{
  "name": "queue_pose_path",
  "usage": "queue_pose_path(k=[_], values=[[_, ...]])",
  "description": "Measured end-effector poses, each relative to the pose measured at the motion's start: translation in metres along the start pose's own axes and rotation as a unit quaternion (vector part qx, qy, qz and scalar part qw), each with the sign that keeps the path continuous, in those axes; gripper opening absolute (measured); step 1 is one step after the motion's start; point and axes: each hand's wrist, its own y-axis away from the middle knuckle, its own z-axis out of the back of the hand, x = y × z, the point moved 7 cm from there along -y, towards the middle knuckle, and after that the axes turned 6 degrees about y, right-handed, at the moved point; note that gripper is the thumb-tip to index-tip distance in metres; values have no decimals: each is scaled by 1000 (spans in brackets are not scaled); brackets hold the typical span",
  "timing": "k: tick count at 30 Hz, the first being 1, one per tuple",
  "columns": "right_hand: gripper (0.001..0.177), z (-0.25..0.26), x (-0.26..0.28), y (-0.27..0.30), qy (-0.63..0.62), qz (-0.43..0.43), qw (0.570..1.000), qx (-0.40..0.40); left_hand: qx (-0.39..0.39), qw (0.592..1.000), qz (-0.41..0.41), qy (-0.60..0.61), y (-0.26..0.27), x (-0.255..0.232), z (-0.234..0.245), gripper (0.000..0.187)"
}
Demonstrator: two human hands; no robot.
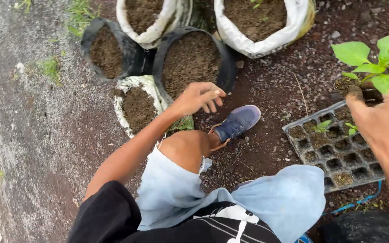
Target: Transplanting young plants from a seedling tray into larger planting bags filled with soil.
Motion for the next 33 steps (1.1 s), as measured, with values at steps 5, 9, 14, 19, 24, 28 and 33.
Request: queue_pose_path(k=[5, 9, 14, 19, 24, 28, 33], values=[[19, 25, 56, -38, -94, 25, 995, 18, -188, 951, -68, -236, 37, -8, 105, 26], [70, -39, 44, -1, 136, -77, 982, 104, -66, 927, -141, -341, -7, 44, 99, 39], [22, -40, 107, -22, -98, -46, 988, 114, 45, 780, -260, -567, -65, 91, 93, 46], [21, -61, 140, -2, -158, -114, 973, 126, 11, 718, -362, -595, -72, 96, 121, 53], [70, -67, 134, 38, -43, -287, 939, 186, 1, 725, -384, -572, -44, 107, 146, 60], [29, -37, 202, -4, -96, -140, 976, 134, -55, 727, -364, -579, -31, 100, 164, 23], [25, -19, 267, -51, -160, -164, 963, 142, -86, 780, -307, -539, -78, 109, 152, 50]])
